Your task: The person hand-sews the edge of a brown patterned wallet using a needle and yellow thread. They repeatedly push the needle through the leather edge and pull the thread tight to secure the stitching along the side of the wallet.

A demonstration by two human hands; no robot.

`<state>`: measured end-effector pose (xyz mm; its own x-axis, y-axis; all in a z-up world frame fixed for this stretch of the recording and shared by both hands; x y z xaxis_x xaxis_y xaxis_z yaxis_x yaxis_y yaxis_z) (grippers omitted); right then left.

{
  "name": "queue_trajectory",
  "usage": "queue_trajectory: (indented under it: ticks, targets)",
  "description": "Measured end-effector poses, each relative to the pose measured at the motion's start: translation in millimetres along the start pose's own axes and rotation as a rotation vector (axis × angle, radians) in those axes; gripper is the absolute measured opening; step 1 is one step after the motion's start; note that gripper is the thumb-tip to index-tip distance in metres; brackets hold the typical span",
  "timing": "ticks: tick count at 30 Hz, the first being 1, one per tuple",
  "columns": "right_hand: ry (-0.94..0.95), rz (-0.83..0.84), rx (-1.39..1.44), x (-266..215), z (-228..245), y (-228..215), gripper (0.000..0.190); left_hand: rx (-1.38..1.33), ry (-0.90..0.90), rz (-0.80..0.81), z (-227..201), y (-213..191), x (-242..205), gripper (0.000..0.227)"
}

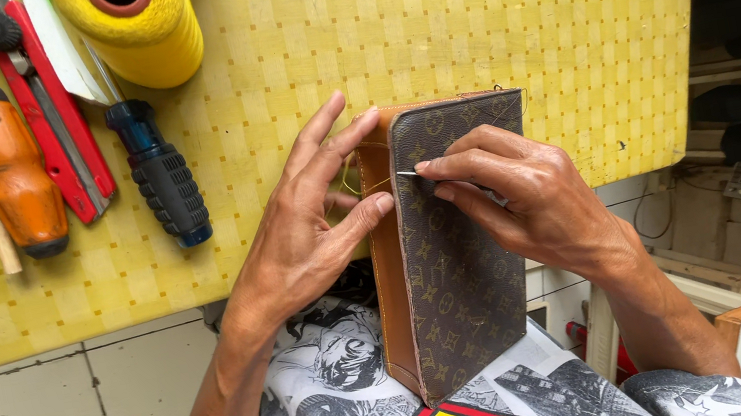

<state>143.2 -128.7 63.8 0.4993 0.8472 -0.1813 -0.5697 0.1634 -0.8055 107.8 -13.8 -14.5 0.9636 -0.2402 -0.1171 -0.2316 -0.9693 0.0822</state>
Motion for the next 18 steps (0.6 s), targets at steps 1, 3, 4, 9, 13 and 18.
queue_trajectory:
  ticks: [1, 3, 4, 9, 13, 18]
  targets:
    - [-0.003, -0.012, 0.008, -1, 0, -2, 0.017, 0.028, 0.069, 0.024, -9, 1, 1, 0.053]
    - [0.006, -0.011, 0.014, -5, 6, -8, 0.017, 0.048, 0.149, 0.041, -12, 1, 5, 0.054]
    - [0.019, -0.014, 0.029, -7, 8, -12, 0.016, 0.073, 0.220, 0.061, -17, 4, 6, 0.055]
    - [0.033, -0.102, -0.005, -40, 5, -30, 0.015, -0.126, 0.456, 0.135, -42, 24, 18, 0.049]
    - [0.047, -0.265, 0.020, -81, -8, -49, 0.017, -0.141, 0.541, 0.104, -59, 42, 22, 0.035]
    - [0.037, -0.363, 0.051, -104, -16, -59, 0.016, -0.122, 0.542, 0.099, -76, 58, 22, 0.028]
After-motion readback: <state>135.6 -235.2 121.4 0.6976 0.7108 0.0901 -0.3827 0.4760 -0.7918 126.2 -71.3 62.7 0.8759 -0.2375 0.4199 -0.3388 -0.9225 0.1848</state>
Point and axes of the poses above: each hand's wrist, its own x-axis towards the middle knuckle, its own y-axis out of the palm, z = x × y, the point moved 10 cm from there along x, towards the middle knuckle, and after that the axes turned 8 degrees about z, right-handed, at the moved point
